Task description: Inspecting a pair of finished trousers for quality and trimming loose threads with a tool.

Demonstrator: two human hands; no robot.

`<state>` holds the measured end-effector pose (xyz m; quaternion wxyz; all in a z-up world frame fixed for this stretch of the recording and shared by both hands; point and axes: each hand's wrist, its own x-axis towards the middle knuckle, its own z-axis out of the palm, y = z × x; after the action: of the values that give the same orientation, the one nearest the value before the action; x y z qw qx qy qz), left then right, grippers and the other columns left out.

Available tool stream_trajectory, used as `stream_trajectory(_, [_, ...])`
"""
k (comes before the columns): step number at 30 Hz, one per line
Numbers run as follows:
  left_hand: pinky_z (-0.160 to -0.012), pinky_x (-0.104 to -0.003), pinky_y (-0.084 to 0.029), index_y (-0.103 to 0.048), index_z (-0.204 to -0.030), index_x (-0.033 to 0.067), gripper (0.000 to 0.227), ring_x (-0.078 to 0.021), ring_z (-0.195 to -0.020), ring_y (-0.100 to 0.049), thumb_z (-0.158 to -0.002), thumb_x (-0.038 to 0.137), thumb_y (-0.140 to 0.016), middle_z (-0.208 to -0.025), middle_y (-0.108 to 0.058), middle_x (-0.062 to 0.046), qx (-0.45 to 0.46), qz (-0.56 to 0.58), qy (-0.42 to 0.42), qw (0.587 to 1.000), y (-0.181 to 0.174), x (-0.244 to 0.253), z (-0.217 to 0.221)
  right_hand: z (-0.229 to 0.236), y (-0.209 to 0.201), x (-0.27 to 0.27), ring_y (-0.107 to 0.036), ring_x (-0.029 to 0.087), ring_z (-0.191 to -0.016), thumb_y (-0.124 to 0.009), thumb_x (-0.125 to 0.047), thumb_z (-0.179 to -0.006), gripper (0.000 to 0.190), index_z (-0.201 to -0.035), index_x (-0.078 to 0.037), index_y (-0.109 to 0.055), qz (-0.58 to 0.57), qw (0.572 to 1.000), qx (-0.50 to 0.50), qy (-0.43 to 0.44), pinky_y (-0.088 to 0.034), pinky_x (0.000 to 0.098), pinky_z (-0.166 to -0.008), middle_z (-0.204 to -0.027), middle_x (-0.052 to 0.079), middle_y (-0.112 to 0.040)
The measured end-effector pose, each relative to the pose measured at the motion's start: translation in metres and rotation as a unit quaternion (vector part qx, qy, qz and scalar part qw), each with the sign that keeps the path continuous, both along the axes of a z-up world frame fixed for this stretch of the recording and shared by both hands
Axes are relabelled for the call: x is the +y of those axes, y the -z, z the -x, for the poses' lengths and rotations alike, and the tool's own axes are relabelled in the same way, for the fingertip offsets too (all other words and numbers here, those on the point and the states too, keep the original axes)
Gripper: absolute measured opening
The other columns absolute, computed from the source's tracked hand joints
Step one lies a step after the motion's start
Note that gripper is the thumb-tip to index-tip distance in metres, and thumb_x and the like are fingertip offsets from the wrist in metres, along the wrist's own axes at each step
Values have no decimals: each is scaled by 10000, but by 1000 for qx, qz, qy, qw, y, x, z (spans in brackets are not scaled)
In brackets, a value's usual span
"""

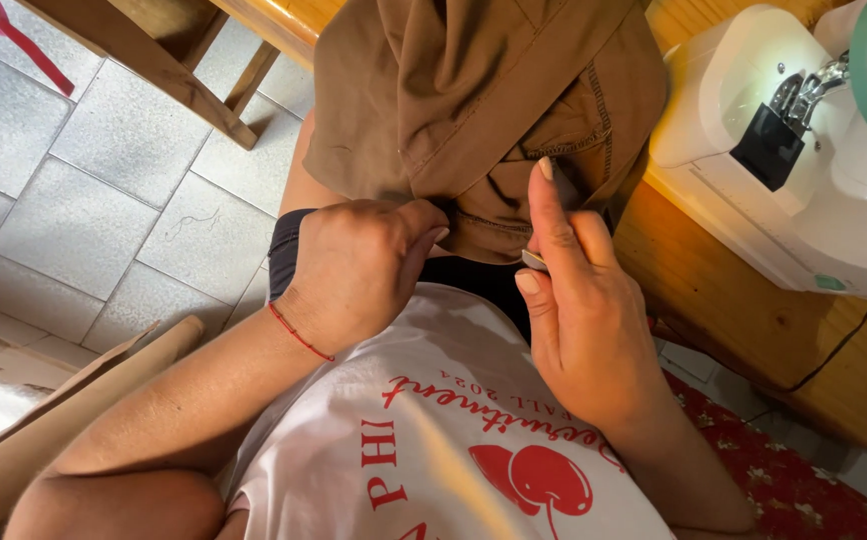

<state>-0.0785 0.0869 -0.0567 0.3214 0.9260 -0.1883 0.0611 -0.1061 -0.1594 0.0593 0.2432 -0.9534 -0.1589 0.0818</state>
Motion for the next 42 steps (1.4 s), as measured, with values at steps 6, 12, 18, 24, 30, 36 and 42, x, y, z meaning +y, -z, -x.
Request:
stream_trajectory(6, [-779,-333,-558,-796,-1075,174,145,-196,-819,-769,-1190,124,-724,-981,-845,47,77,233,7,969,3,-3,5,9,-24,2,-724,315,-1149,-562,-114,-1142,862,-1937,-91,-231,-6,999,32,-21,-603,489,-1064,-1322,138,-581])
stream_trajectory(12, [-746,-292,-538,-804,-1062,136,158,-127,-746,-649,-1201,96,-740,-902,-785,60,87,282,-1,956,6,-5,9,0,-6,7,-690,378,-927,-584,-125,-1240,576,-1812,-64,-555,-2,998,-54,-37,-597,478,-864,-1275,120,-726])
stream_trajectory(18, [-735,-296,-518,-784,-1056,164,184,-126,-737,-599,-1227,149,-720,-889,-738,78,95,296,3,951,4,-4,12,-8,24,6,-835,313,-964,-786,-99,-1190,142,-1307,-66,-859,16,985,-161,-56,-628,467,-814,-1150,65,-911])
stream_trajectory(24, [-765,-299,-550,-821,-1099,160,167,-128,-785,-699,-1225,199,-719,-975,-821,80,85,291,15,953,5,-5,14,-12,41,3,-742,362,-797,-861,-186,-1169,61,-1129,-140,-856,47,981,-187,-18,-550,510,-679,-998,56,-830])
stream_trajectory(30, [-668,-392,-668,-880,-1024,140,168,-374,-720,-843,-1166,145,-790,-724,-781,-129,121,325,-8,938,-14,-6,11,-14,49,6,-827,314,-774,-910,-111,-1083,52,-1039,-127,-888,2,988,-146,44,-688,387,-658,-850,105,-805])
stream_trajectory(36, [-661,-403,-673,-872,-1021,130,171,-383,-718,-845,-1167,146,-785,-729,-785,-137,120,323,8,939,-16,-6,11,-17,52,8,-827,327,-775,-916,-93,-1077,53,-1038,-103,-882,-17,989,-142,46,-694,392,-649,-838,117,-797])
stream_trajectory(42, [-679,-419,-679,-872,-1026,158,168,-409,-746,-844,-1167,169,-782,-730,-781,-127,117,313,12,942,-18,-6,11,-19,51,11,-819,329,-762,-898,-99,-1097,54,-1047,-95,-877,-23,988,-145,36,-685,379,-626,-847,132,-789])
